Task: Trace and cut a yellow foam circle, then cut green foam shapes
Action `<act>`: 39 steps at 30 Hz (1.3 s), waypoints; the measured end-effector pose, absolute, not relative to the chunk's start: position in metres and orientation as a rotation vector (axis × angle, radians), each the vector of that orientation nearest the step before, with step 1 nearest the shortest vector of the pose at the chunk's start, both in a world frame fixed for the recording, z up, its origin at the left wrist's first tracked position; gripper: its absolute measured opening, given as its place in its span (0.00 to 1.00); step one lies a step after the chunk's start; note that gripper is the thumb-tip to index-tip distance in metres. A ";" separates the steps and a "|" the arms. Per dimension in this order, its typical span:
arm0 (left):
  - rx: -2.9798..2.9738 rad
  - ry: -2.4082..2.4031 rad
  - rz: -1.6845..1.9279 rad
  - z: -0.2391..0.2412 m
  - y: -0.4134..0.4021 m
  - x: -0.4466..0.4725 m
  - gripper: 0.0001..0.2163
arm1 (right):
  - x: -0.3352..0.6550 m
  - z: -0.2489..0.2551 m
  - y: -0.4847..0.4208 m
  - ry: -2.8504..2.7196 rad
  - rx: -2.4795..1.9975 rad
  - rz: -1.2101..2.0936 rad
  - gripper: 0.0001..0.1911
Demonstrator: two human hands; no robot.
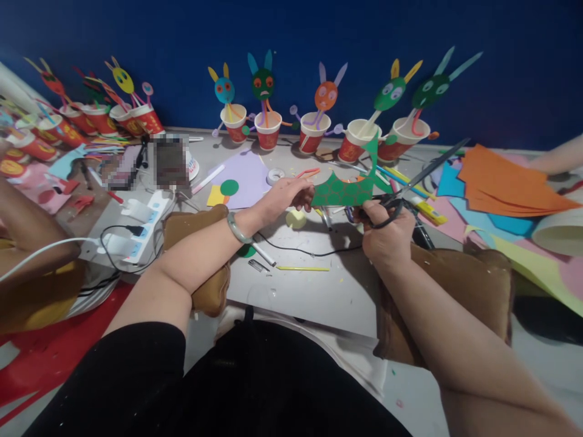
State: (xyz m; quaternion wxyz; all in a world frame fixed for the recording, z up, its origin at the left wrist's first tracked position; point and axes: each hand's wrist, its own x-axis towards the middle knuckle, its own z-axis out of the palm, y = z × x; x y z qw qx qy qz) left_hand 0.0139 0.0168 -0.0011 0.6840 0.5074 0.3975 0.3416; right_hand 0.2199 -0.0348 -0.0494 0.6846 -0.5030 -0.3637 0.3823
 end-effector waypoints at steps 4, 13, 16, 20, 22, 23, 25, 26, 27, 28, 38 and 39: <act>1.209 0.877 0.771 -0.004 0.017 0.012 0.19 | 0.220 -0.051 -0.034 -0.821 -1.139 0.847 0.13; 1.272 0.819 0.733 -0.001 0.015 0.008 0.11 | 0.220 -0.047 -0.036 -0.869 -1.158 0.838 0.14; 1.235 0.812 0.751 -0.002 0.016 0.007 0.08 | 0.219 -0.046 -0.039 -0.892 -1.128 0.804 0.15; 1.188 0.839 0.848 -0.003 0.017 0.007 0.09 | 0.219 -0.050 -0.043 -1.006 -1.054 0.784 0.13; 1.144 0.862 0.900 -0.003 0.018 0.008 0.10 | 0.221 -0.054 -0.045 -1.113 -1.019 0.820 0.13; 1.121 0.872 0.920 -0.003 0.018 0.009 0.09 | 0.222 -0.055 -0.046 -1.170 -1.018 0.848 0.14; 1.084 0.891 0.946 -0.002 0.018 0.010 0.08 | 0.222 -0.054 -0.049 -1.278 -1.058 0.905 0.16; 1.072 0.898 0.953 -0.002 0.018 0.011 0.08 | 0.222 -0.052 -0.050 -1.328 -1.089 0.927 0.17; 1.064 0.906 0.958 -0.001 0.018 0.011 0.08 | 0.221 -0.049 -0.051 -1.373 -1.115 0.944 0.18; 1.058 0.914 0.963 0.000 0.018 0.011 0.08 | 0.220 -0.046 -0.052 -1.412 -1.134 0.959 0.19; 1.075 0.938 1.002 0.006 0.016 0.009 0.10 | 0.215 -0.037 -0.053 -1.536 -1.151 1.038 0.31; 1.071 0.934 1.005 0.006 0.016 0.009 0.10 | 0.215 -0.037 -0.053 -1.547 -1.147 1.044 0.32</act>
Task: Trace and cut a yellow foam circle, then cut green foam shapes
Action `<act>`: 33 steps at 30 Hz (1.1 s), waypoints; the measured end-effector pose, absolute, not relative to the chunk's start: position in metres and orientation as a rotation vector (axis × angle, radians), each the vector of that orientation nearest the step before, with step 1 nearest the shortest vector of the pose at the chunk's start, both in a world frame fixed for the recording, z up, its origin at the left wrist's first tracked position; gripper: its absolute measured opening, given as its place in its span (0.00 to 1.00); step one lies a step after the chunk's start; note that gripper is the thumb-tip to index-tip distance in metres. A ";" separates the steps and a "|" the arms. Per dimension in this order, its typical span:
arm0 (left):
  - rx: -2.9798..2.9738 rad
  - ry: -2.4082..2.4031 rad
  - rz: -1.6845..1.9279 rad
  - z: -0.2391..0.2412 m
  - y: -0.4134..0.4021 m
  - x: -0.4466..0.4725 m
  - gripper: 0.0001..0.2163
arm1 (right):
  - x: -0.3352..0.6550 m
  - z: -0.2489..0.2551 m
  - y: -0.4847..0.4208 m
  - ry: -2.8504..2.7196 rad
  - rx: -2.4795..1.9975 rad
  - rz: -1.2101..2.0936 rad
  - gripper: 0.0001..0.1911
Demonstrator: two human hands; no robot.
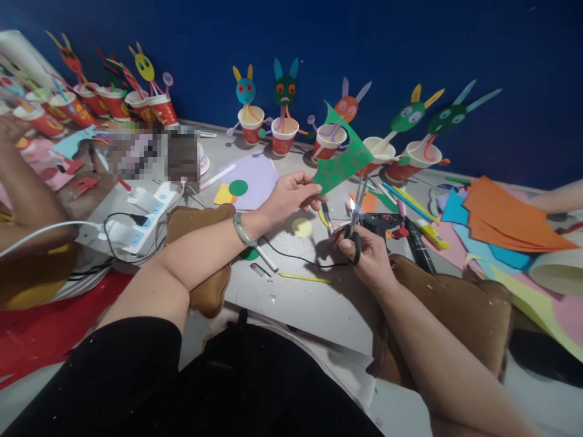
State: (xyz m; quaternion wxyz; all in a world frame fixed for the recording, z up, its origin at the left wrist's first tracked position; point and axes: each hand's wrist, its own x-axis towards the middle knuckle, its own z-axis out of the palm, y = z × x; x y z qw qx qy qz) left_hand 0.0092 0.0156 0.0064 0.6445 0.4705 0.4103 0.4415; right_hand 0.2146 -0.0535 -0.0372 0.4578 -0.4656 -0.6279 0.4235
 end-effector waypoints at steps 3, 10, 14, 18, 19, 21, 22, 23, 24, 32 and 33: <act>1.067 0.915 1.012 0.007 0.015 0.009 0.09 | 0.214 -0.037 -0.054 -1.577 -1.149 1.057 0.32; 1.073 0.906 1.007 0.006 0.016 0.007 0.10 | 0.216 -0.039 -0.054 -1.626 -1.148 1.093 0.32; 1.077 0.895 1.007 0.004 0.016 0.007 0.09 | 0.215 -0.038 -0.055 -1.648 -1.155 1.094 0.34; 1.091 0.871 1.004 0.002 0.017 0.006 0.09 | 0.214 -0.035 -0.056 -1.658 -1.182 1.098 0.36; 1.094 0.867 1.002 0.002 0.017 0.006 0.08 | 0.214 -0.035 -0.056 -1.661 -1.191 1.102 0.36; 1.098 0.864 0.994 0.001 0.016 0.006 0.09 | 0.215 -0.034 -0.056 -1.661 -1.205 1.108 0.37; 1.099 0.865 0.988 0.002 0.016 0.006 0.09 | 0.215 -0.034 -0.056 -1.659 -1.209 1.107 0.37; 1.100 0.867 0.982 0.002 0.016 0.006 0.09 | 0.215 -0.034 -0.056 -1.655 -1.213 1.107 0.37; 1.101 0.869 0.976 0.002 0.016 0.006 0.09 | 0.215 -0.034 -0.056 -1.650 -1.216 1.109 0.36; 1.078 0.878 0.973 0.007 0.013 0.006 0.09 | 0.215 -0.034 -0.058 -1.641 -1.247 1.168 0.34; 1.079 0.877 0.975 0.008 0.013 0.006 0.09 | 0.215 -0.034 -0.058 -1.644 -1.253 1.176 0.34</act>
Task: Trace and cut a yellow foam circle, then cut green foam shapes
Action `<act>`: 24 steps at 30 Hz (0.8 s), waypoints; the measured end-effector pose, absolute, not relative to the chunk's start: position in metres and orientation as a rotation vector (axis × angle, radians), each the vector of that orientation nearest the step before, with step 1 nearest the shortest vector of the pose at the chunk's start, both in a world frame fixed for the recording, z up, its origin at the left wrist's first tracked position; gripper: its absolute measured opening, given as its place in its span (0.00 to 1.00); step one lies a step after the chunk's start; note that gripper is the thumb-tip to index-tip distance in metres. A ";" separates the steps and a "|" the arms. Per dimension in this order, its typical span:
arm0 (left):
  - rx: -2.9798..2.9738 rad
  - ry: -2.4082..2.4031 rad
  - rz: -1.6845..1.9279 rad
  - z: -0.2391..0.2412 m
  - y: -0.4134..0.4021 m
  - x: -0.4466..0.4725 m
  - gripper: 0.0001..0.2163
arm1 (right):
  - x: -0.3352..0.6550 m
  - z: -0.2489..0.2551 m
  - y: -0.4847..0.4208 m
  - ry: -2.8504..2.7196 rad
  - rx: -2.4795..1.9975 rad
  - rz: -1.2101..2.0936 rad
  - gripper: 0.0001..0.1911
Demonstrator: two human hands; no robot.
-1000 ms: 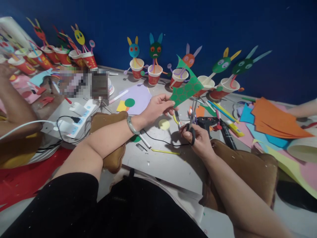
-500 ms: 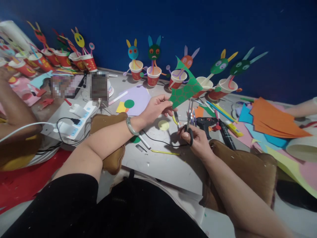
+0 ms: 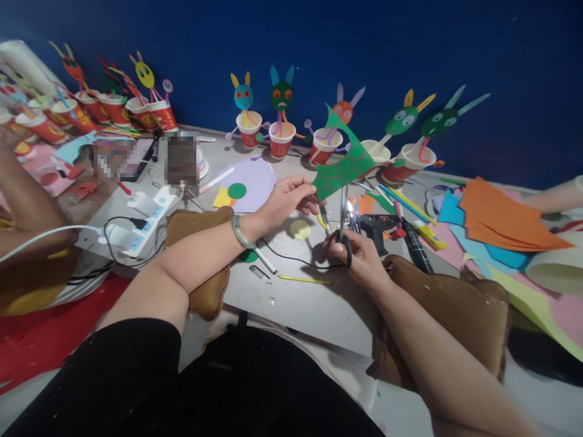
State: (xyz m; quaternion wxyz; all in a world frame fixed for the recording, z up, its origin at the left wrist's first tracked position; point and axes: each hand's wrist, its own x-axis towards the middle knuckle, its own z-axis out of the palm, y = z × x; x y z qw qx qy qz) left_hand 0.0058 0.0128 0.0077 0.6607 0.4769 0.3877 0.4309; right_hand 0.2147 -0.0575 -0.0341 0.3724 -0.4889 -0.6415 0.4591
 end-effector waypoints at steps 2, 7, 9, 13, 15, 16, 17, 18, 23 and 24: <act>1.084 0.874 0.977 0.008 0.013 0.006 0.10 | 0.214 -0.035 -0.058 -1.640 -1.260 1.210 0.33; 1.092 0.869 0.979 0.007 0.013 0.007 0.11 | 0.213 -0.035 -0.058 -1.623 -1.269 1.275 0.31; 1.095 0.871 0.978 0.006 0.013 0.007 0.11 | 0.213 -0.035 -0.058 -1.626 -1.272 1.276 0.30; 1.093 0.872 0.983 0.007 0.012 0.007 0.11 | 0.214 -0.035 -0.057 -1.636 -1.276 1.272 0.29; 1.095 0.872 0.984 0.007 0.012 0.007 0.12 | 0.214 -0.035 -0.057 -1.641 -1.269 1.280 0.29; 1.096 0.873 0.983 0.007 0.012 0.007 0.12 | 0.213 -0.035 -0.057 -1.642 -1.265 1.284 0.29; 1.098 0.875 0.980 0.007 0.012 0.007 0.12 | 0.213 -0.035 -0.057 -1.641 -1.263 1.285 0.29; 1.100 0.877 0.977 0.007 0.012 0.007 0.12 | 0.212 -0.035 -0.057 -1.639 -1.262 1.282 0.29; 1.105 0.884 0.979 0.007 0.012 0.007 0.12 | 0.212 -0.034 -0.058 -1.641 -1.266 1.266 0.29; 1.106 0.884 0.982 0.007 0.012 0.007 0.12 | 0.212 -0.033 -0.058 -1.642 -1.269 1.265 0.29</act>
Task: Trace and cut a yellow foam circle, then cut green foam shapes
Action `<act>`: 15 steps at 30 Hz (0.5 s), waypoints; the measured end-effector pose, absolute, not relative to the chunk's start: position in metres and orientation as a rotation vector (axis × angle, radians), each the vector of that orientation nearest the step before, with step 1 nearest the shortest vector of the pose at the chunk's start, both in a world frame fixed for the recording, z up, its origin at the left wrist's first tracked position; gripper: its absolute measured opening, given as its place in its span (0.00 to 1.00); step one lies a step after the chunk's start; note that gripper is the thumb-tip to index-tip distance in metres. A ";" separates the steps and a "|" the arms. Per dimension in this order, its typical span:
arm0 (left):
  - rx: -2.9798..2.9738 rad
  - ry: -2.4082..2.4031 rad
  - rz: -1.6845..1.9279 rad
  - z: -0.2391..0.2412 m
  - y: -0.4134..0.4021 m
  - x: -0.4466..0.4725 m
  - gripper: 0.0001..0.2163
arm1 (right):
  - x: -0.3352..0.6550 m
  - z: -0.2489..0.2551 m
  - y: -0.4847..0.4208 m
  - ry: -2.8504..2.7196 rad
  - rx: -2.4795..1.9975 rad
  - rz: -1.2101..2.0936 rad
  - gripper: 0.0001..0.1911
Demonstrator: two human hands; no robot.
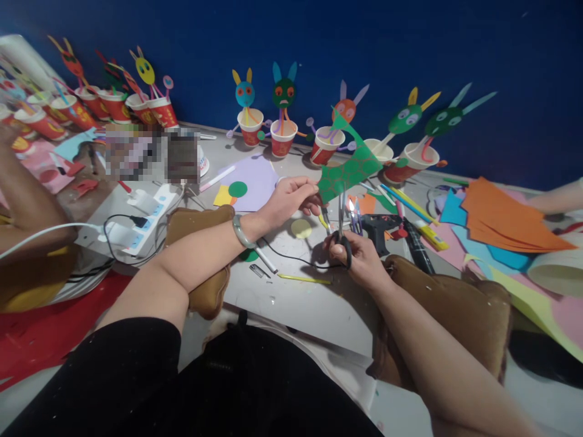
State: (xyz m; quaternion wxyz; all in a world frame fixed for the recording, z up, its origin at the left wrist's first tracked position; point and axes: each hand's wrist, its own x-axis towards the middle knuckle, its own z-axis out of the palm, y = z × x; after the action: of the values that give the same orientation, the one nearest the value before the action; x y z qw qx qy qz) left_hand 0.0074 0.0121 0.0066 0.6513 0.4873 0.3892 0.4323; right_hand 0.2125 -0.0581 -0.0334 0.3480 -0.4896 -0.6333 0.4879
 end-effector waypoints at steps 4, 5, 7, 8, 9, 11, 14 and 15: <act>1.126 0.881 0.982 0.006 0.012 0.007 0.12 | 0.213 -0.034 -0.058 -1.639 -1.287 1.259 0.29; 1.130 0.882 0.981 0.006 0.012 0.007 0.12 | 0.213 -0.034 -0.058 -1.637 -1.289 1.266 0.29; 1.133 0.885 0.977 0.006 0.012 0.007 0.12 | 0.213 -0.033 -0.058 -1.632 -1.293 1.284 0.28; 1.132 0.887 0.975 0.006 0.012 0.007 0.12 | 0.213 -0.033 -0.058 -1.632 -1.294 1.286 0.28; 1.131 0.888 0.972 0.006 0.012 0.008 0.12 | 0.212 -0.033 -0.058 -1.636 -1.294 1.287 0.28; 1.130 0.890 0.967 0.006 0.012 0.008 0.13 | 0.212 -0.032 -0.058 -1.651 -1.296 1.282 0.28; 1.145 0.897 0.956 0.007 0.012 0.009 0.14 | 0.213 -0.031 -0.058 -1.670 -1.300 1.281 0.29; 1.156 0.899 0.952 0.007 0.012 0.009 0.14 | 0.213 -0.032 -0.058 -1.674 -1.301 1.282 0.29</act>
State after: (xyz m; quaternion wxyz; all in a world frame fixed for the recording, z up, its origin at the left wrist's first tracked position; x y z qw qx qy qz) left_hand 0.0090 0.0116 0.0074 0.6424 0.5071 0.3943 0.4179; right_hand 0.2131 -0.0583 -0.0315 0.3257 -0.4965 -0.6388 0.4892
